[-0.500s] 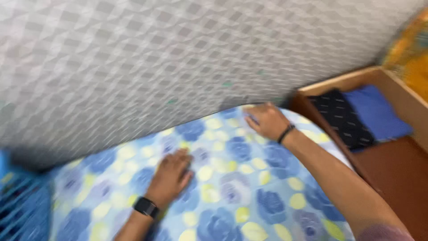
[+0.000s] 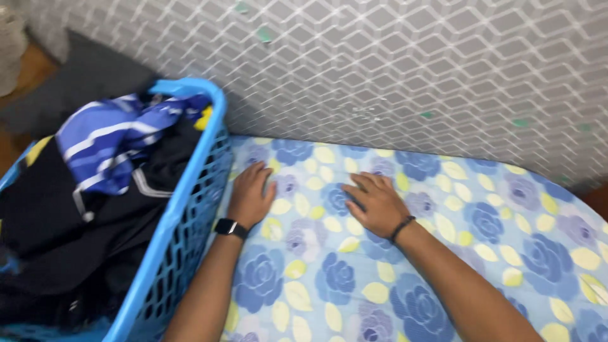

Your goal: The person removes a dark gray t-shirt from a blue laundry basket, lays it on a floral table, and folds it neatly by hand. The folded shirt is then placed into a wooden drawer.

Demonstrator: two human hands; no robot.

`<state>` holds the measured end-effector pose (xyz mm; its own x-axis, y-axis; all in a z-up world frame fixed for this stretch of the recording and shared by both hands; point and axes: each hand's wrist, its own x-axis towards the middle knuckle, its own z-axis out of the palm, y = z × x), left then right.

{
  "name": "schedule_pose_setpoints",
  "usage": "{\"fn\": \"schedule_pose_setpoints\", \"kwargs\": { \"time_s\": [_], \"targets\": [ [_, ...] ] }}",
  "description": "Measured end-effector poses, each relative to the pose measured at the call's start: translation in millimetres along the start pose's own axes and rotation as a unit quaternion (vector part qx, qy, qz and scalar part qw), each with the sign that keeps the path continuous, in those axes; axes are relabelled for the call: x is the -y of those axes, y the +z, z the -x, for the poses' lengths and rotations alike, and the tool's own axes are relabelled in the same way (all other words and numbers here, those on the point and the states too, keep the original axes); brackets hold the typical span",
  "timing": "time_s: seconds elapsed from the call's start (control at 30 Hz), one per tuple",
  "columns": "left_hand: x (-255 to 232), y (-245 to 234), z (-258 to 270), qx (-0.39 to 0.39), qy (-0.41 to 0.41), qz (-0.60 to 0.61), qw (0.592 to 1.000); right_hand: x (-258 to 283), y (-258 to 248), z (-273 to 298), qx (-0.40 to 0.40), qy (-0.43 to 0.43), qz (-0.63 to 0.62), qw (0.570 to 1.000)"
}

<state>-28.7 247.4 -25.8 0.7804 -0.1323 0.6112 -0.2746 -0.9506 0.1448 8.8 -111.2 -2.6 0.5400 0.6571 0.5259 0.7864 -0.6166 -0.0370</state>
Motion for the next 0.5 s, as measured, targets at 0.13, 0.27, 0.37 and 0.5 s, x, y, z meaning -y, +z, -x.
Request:
{"fn": "schedule_pose_setpoints", "kwargs": {
  "time_s": [0.13,0.27,0.37,0.5],
  "targets": [
    [3,10,5,0.005,-0.029,-0.013,0.999,-5,6,6,0.026,0.037,-0.022,0.999],
    [-2,8,3,0.018,-0.042,0.002,0.999,-10,9,10,0.061,0.055,-0.007,0.997],
    [-6,10,3,0.011,-0.027,-0.028,0.999,-13,13,11,0.043,0.058,-0.006,0.997],
    [-28,-8,-8,0.070,0.043,-0.188,0.979,-16,16,15,0.031,0.068,-0.009,0.997]
  ]
}}
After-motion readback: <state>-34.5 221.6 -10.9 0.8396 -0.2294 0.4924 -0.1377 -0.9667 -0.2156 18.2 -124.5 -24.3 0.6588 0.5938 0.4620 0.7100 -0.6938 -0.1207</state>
